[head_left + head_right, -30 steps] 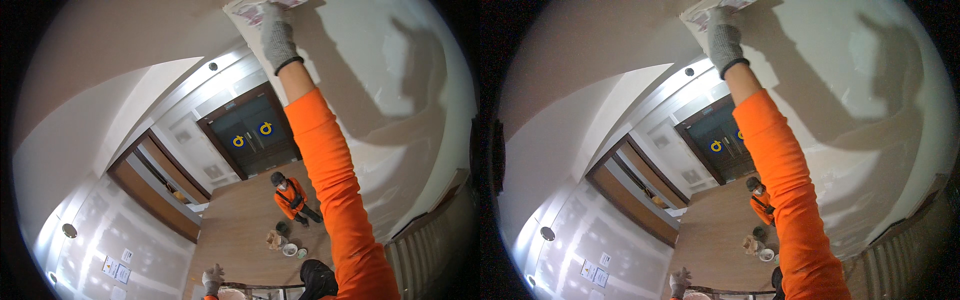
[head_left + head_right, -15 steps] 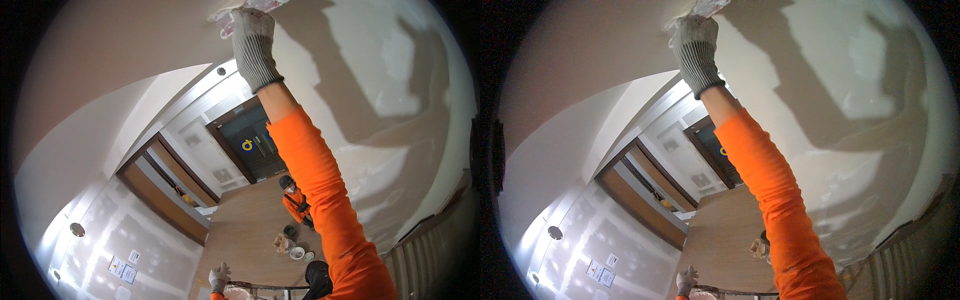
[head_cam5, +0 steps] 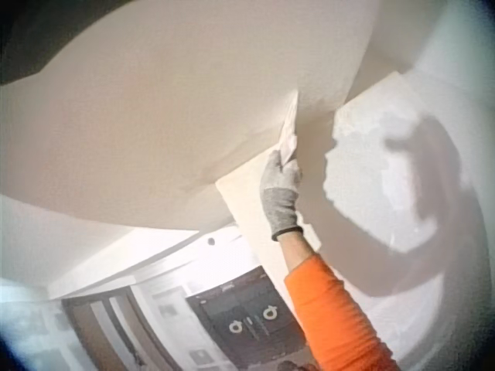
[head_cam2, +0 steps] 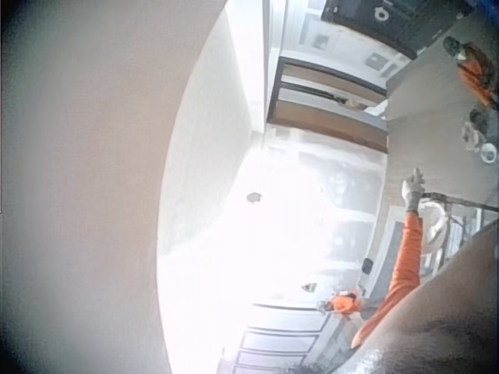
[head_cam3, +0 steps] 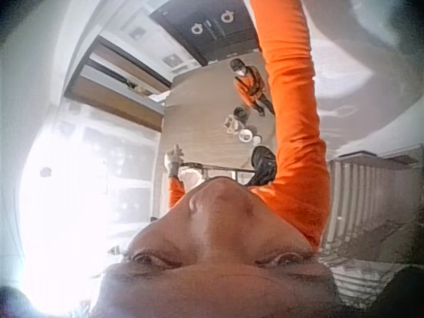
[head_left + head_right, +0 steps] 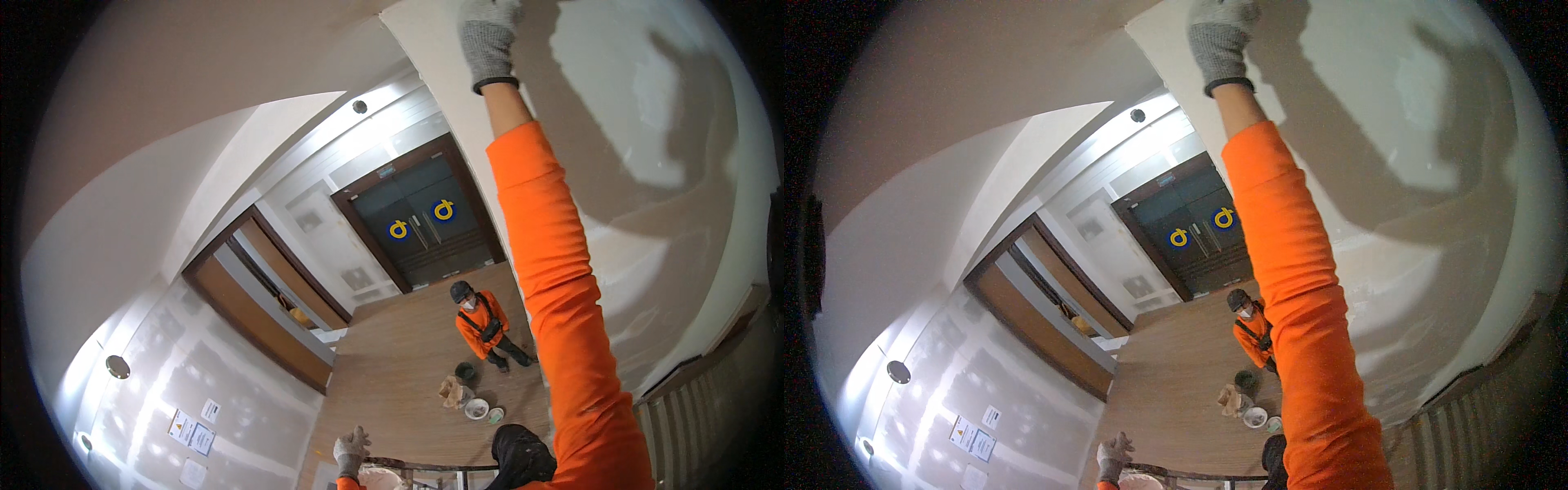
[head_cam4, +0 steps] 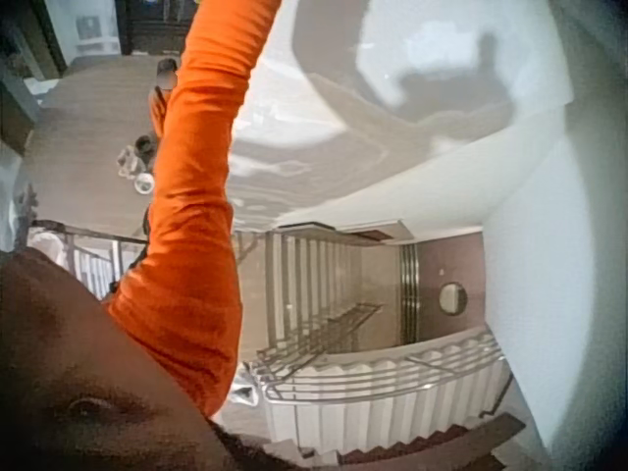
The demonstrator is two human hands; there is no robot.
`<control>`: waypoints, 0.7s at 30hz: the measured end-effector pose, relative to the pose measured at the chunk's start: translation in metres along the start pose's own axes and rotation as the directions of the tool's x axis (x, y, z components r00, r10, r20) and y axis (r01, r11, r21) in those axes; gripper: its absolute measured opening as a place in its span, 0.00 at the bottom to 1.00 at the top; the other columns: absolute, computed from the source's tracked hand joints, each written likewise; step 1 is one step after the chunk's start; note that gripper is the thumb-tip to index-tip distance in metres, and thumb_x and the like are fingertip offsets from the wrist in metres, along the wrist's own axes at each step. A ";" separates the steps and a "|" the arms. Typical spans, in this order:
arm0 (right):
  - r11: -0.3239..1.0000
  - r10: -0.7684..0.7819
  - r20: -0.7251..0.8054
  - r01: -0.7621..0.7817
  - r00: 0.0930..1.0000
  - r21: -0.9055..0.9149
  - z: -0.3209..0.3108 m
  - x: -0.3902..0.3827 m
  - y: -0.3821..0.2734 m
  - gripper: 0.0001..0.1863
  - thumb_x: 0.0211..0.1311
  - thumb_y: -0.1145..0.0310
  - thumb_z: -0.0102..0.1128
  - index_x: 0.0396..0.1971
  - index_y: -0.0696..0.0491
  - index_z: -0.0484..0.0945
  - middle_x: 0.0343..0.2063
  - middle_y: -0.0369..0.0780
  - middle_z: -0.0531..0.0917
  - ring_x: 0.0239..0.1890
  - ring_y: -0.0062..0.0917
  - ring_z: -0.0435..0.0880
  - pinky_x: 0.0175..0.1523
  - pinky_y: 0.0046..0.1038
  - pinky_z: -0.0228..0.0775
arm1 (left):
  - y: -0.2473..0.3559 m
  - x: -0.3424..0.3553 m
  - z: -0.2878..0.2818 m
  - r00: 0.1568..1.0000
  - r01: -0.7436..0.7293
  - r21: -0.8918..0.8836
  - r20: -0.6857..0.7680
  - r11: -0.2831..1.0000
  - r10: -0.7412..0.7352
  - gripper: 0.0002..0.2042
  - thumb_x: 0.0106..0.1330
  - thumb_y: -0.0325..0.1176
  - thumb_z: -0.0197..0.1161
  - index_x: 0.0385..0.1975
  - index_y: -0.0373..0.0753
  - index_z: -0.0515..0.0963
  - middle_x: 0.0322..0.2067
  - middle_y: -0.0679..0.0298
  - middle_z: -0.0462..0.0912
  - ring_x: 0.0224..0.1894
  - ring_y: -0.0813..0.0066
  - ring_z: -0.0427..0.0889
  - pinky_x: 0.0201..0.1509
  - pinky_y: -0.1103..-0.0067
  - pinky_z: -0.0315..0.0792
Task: The person applies plaster to a wall using a trowel and a hawk. They repeatedly scoop plaster from the hawk and smooth it onto the wall surface, working on a section near a staircase.
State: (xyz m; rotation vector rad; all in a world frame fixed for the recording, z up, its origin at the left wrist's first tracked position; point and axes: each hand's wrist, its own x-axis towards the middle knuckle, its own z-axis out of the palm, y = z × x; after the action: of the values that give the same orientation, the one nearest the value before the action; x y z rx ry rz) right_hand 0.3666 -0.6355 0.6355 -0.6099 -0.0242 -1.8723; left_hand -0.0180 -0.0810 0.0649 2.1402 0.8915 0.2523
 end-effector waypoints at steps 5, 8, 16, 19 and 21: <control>0.966 0.244 0.296 -0.258 0.923 0.010 0.018 -0.076 -0.051 0.13 0.70 0.64 0.63 0.36 0.61 0.81 0.29 0.45 0.84 0.32 0.35 0.85 0.41 0.37 0.77 | -0.004 0.002 -0.001 1.000 -0.001 -0.001 -0.001 1.000 0.001 0.27 0.76 0.55 0.59 0.38 0.32 0.88 0.26 0.60 0.90 0.16 0.75 0.81 0.22 0.75 0.77; 0.948 0.204 0.454 -0.291 0.867 0.132 0.020 -0.138 -0.091 0.16 0.68 0.67 0.63 0.45 0.67 0.78 0.35 0.51 0.85 0.40 0.40 0.86 0.49 0.38 0.78 | -0.001 0.003 0.001 1.000 0.005 0.043 0.008 0.999 -0.005 0.28 0.76 0.56 0.58 0.39 0.32 0.88 0.27 0.60 0.91 0.17 0.74 0.82 0.23 0.75 0.77; 0.819 0.168 0.578 -0.439 0.799 0.369 -0.012 -0.206 -0.161 0.18 0.75 0.63 0.57 0.52 0.63 0.78 0.43 0.55 0.86 0.49 0.46 0.87 0.54 0.42 0.79 | 0.004 -0.006 0.000 0.999 0.044 0.095 -0.016 0.995 -0.042 0.27 0.76 0.55 0.57 0.42 0.34 0.89 0.29 0.61 0.92 0.18 0.74 0.84 0.24 0.74 0.79; 0.457 0.344 0.653 -0.728 0.675 0.511 -0.037 -0.184 -0.149 0.17 0.76 0.56 0.56 0.37 0.57 0.79 0.27 0.44 0.79 0.30 0.31 0.79 0.39 0.38 0.73 | -0.005 -0.004 0.000 0.997 0.078 0.000 0.016 0.997 -0.078 0.26 0.77 0.54 0.56 0.42 0.35 0.89 0.29 0.61 0.92 0.18 0.75 0.84 0.25 0.74 0.79; 0.472 0.449 0.590 -0.738 0.672 0.482 -0.032 -0.153 -0.131 0.13 0.76 0.65 0.52 0.38 0.60 0.79 0.29 0.44 0.82 0.31 0.34 0.82 0.39 0.36 0.76 | -0.010 0.000 0.000 1.000 0.011 0.055 -0.011 0.998 -0.010 0.26 0.77 0.55 0.56 0.42 0.35 0.89 0.28 0.60 0.91 0.18 0.74 0.84 0.25 0.74 0.79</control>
State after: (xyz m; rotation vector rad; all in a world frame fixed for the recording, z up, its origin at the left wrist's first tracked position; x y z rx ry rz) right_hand 0.2770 -0.4610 0.5783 -0.3561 -0.6750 -0.8697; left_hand -0.0232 -0.0765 0.0576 2.1864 0.9259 0.2366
